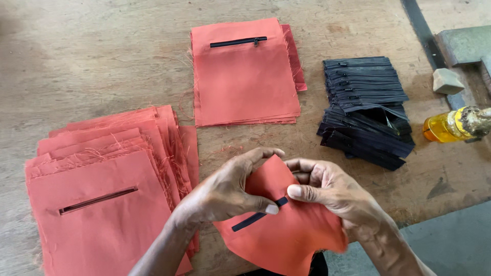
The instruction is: The person repeatedly inserts black zippers into pre-cut slots on red fabric pieces. They align each zipper, press it into the slot, and place the finished piece onto a growing stack. The process is repeated for multiple fabric pieces.
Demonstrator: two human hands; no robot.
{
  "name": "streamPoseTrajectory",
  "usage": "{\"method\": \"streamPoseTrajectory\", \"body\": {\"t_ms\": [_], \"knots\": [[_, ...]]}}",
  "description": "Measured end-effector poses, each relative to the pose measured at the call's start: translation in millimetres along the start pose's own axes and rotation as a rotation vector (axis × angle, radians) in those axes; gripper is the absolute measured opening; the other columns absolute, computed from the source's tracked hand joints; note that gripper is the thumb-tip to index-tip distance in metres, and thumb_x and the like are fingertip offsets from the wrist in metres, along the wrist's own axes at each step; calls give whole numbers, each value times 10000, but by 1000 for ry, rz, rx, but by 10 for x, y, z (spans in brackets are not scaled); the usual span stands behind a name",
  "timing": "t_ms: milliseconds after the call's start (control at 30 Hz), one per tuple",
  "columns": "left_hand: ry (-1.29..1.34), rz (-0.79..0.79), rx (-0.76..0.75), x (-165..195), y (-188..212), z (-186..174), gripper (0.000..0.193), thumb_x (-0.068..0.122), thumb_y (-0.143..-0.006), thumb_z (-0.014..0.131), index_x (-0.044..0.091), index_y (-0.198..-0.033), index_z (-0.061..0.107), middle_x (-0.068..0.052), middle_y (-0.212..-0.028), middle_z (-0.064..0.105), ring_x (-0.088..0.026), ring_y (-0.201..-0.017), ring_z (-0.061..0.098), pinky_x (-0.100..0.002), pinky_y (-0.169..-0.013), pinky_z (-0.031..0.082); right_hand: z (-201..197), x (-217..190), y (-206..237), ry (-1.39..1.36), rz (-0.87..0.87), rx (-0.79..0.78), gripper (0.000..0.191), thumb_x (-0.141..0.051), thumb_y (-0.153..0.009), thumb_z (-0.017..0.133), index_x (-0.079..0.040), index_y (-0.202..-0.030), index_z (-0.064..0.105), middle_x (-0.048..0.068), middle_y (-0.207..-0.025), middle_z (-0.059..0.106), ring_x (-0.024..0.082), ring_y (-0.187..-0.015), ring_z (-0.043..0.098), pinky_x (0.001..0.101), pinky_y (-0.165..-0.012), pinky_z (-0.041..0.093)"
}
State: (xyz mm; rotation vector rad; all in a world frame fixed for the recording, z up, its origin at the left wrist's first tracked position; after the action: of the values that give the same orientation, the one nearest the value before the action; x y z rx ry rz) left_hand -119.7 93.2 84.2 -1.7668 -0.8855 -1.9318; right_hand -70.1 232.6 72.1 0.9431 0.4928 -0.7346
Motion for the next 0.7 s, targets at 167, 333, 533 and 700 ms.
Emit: {"method": "streamPoseTrajectory", "body": {"t_ms": [167,333,533,700], "knots": [[-109,-9,16,-29,15,-68,947,215,-643,889,27,-1474,476,-145,-1448,616,-219,-1423,518,-354,-1163,389,-140,-64,8,355,-83,79,578,-100,-766,812,23,-1304,639,128,-1105,781,142,-956,744,313,-850,625],[-135,-39,8,42,55,-126,968,244,-646,878,57,-1492,447,-122,-1476,594,-206,-1396,543,-348,-1166,404,-381,-30,20,262,-172,164,450,-51,-794,831,66,-1195,663,130,-1022,763,154,-878,716,337,-805,604],[-75,-46,71,35,293,-442,893,187,-678,884,62,-1465,480,-115,-1506,570,-220,-1430,491,-354,-1158,374,-686,-149,279,380,-302,365,441,-54,-756,809,18,-1170,676,71,-980,772,116,-849,711,294,-799,602],[-514,33,376,-59,377,-597,739,168,-730,851,43,-1390,542,-128,-1276,613,-251,-1219,521,-391,-1008,431,-772,112,170,851,-177,631,475,-148,-750,859,-64,-1173,661,7,-901,773,92,-775,672,276,-699,574]]}}
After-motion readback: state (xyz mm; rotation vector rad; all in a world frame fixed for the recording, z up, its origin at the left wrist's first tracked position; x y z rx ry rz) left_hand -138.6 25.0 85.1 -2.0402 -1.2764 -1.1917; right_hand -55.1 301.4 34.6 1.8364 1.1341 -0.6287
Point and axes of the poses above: each hand's wrist, its own y-axis away from the middle knuckle, its own z-axis out of the palm, x = y × z, the point moved 8 cm from there along -y, towards the middle knuckle
